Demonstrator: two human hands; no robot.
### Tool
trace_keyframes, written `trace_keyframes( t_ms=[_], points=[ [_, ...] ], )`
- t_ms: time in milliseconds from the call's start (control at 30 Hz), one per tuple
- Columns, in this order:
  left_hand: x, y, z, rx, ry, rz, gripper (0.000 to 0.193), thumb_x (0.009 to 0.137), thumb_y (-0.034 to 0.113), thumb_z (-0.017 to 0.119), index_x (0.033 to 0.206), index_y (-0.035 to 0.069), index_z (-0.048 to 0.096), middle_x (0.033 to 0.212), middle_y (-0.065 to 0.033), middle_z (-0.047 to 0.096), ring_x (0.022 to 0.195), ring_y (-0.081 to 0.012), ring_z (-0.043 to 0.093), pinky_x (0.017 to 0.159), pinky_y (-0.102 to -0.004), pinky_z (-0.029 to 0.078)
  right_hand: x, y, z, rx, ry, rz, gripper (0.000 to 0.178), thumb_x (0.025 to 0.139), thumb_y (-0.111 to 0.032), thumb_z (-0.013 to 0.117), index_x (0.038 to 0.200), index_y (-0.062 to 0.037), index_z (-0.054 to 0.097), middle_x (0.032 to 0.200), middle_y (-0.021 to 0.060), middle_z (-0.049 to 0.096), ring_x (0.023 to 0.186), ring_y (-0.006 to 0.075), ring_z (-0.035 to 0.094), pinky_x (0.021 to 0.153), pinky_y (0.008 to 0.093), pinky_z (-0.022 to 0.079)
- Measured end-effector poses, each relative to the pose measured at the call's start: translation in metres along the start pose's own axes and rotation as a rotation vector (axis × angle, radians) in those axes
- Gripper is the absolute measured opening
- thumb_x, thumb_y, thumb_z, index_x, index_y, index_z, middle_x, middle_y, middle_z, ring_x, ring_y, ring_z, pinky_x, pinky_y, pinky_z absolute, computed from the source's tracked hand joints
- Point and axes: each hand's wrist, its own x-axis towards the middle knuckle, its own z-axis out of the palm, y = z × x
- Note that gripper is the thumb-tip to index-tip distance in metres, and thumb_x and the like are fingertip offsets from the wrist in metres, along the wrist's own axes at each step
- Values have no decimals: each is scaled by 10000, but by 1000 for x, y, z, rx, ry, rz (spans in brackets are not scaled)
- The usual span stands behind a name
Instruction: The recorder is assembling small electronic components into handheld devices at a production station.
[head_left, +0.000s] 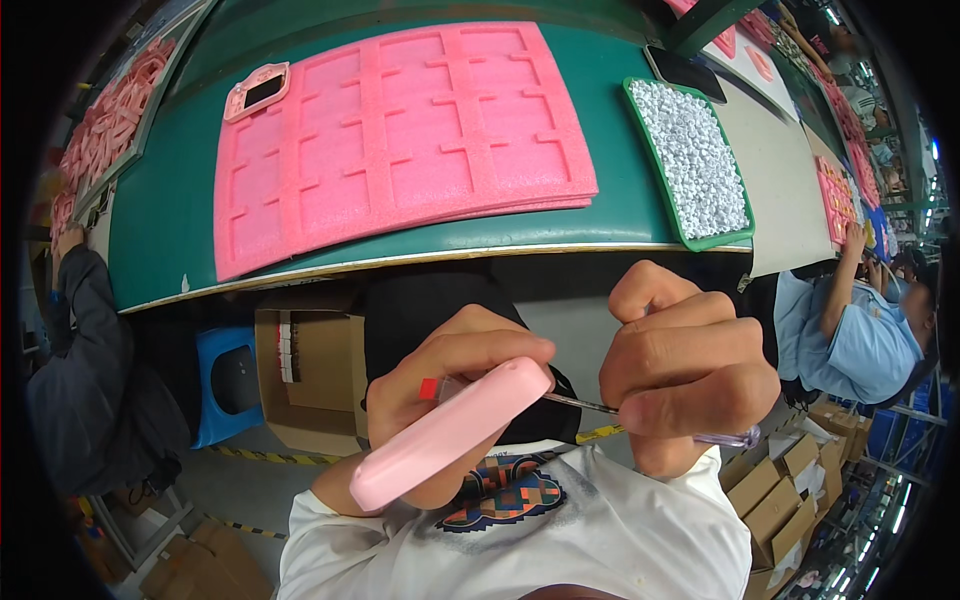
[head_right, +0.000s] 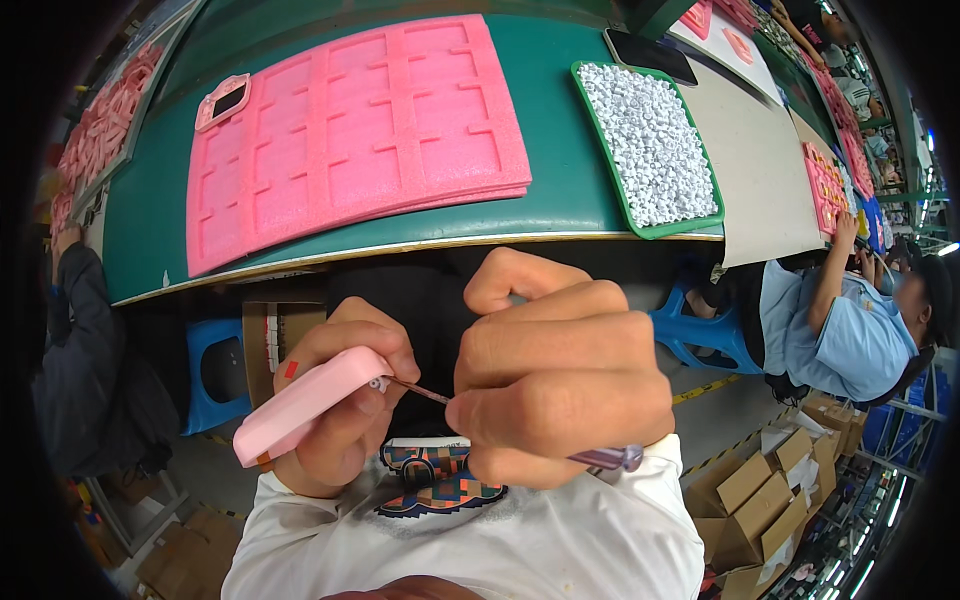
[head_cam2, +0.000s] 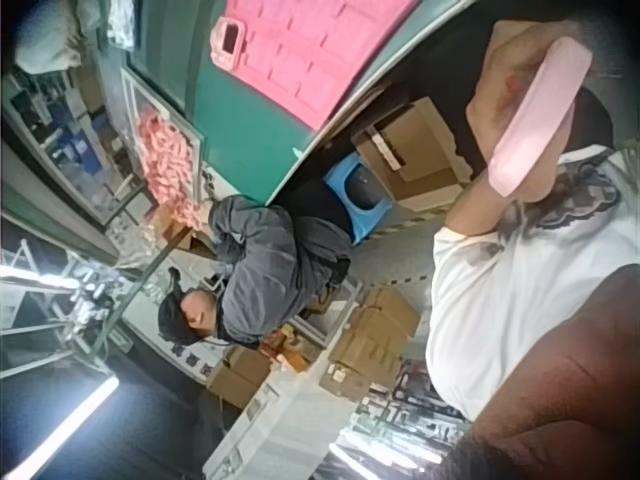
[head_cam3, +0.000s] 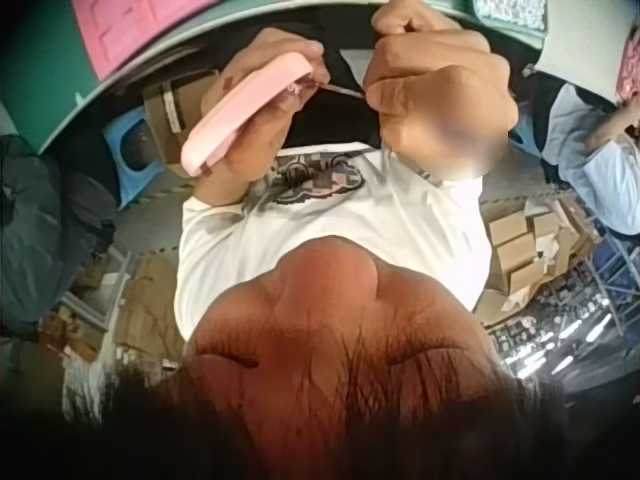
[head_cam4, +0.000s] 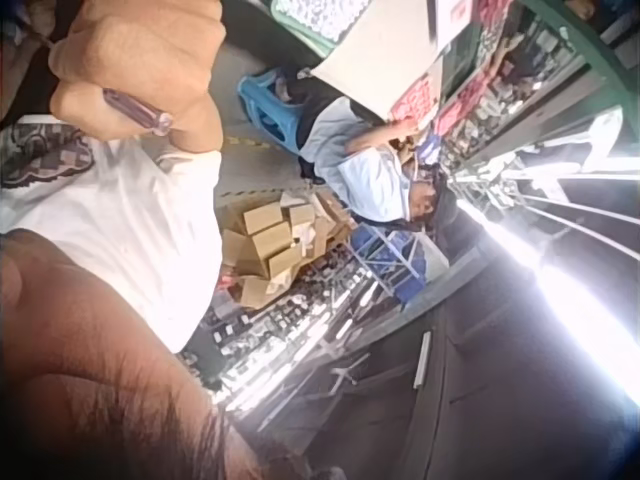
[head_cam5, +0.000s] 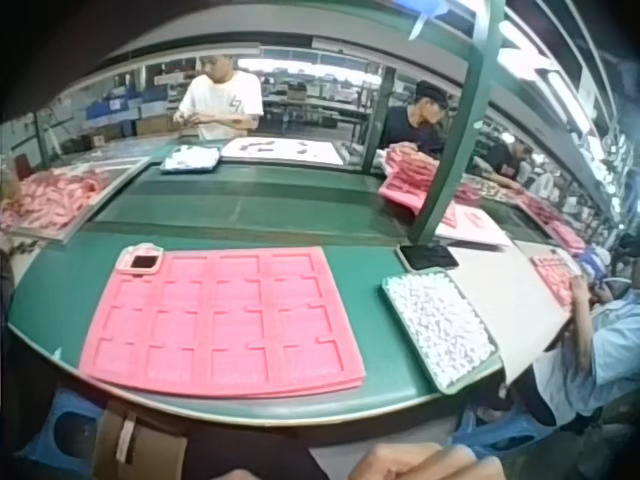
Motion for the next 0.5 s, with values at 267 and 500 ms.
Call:
trace_keyframes(
  t_ms=[267, 500],
  points=[
    [-6, 0, -9, -122, 23, -164, 335, 927, -76, 614, 1258, -41, 653, 1107, -148, 632, 940, -212, 607, 810, -285, 470, 1, 3, -6, -127, -274, -150, 163, 640, 78, 653, 644, -57, 561, 613, 28, 469, 505, 181, 296, 555, 318, 351],
    [5, 4, -20, 327, -11, -94, 345, 858, -111, 647, 1190, -29, 693, 1096, -149, 647, 910, -210, 607, 789, -296, 477, -1, 1, -16, -63, -60, -57, 115, 669, 33, 618, 652, -76, 586, 629, 48, 579, 498, 171, 417, 613, 357, 376]
  ],
)
